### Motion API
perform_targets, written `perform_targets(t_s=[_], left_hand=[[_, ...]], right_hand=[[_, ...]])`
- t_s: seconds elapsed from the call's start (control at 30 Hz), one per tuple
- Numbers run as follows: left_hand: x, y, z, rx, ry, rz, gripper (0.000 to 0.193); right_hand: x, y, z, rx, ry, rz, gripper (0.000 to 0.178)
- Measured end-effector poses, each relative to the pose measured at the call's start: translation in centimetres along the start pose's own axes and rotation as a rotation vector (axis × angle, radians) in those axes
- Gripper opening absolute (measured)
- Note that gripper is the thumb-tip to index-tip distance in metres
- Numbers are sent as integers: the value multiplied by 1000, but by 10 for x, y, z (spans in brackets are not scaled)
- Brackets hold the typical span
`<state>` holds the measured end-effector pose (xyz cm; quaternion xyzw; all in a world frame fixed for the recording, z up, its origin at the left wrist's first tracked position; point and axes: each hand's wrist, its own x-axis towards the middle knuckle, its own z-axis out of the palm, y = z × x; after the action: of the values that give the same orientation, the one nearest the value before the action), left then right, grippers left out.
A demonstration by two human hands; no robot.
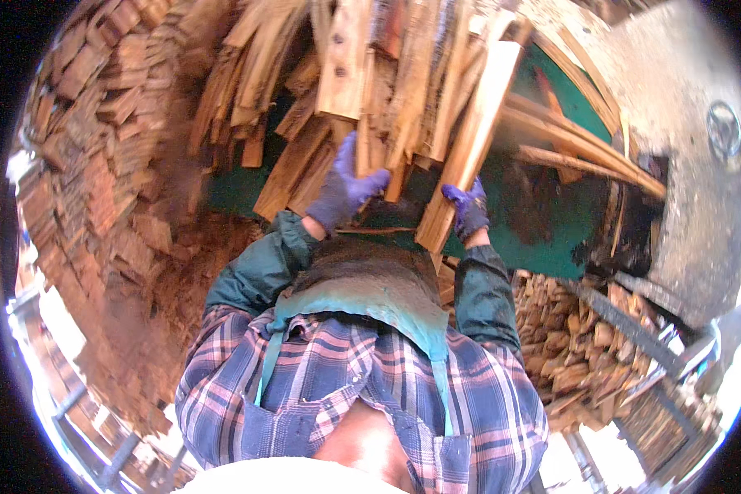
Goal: The person picks up wooden planks from a pile on a green surface and stacks them neatly on a growing pile to the left. The person handles the wood by hand, wearing purple gloves, and arranges the planks in an organized manner.
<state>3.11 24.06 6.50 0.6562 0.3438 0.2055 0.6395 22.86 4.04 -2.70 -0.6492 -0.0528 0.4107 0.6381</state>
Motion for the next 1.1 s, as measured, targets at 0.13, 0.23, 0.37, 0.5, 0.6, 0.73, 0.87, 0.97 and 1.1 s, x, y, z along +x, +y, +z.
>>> perform_targets(t_s=[0.13, 0.23, 0.37, 0.5, 0.6, 0.73, 0.87, 0.97, 1.1], left_hand=[[20, 39, -49, -471, 25, -215, 54], [39, 69, -119, -813, 98, -97, 43], [42, 82, -211, -847, 41, -124, 47], [-3, 39, -214, -29, 432, -75, 44], [-34, -31, -175, 621, 90, -248, 90], [-13, -108, -162, 1101, 15, -346, 112], [-4, -106, -177, 675, 11, -340, 102], [-25, -53, -176, 216, -2, -373, 78], [-22, 48, -195, 142, -62, -234, 61]], right_hand=[[22, -10, 1, -183, 86, -19, 57], [57, -23, 11, -61, 2, 187, 50], [89, -28, 34, -4, -113, 116, 47], [79, -35, 43, 45, -58, 139, 40], [68, -48, 43, 227, -118, 203, 40], [71, -57, 43, 309, -230, 292, 42], [89, -50, 51, 307, -229, 230, 37], [95, -49, 65, 157, -210, -71, 28], [91, -74, 96, 333, -286, -89, 29]])
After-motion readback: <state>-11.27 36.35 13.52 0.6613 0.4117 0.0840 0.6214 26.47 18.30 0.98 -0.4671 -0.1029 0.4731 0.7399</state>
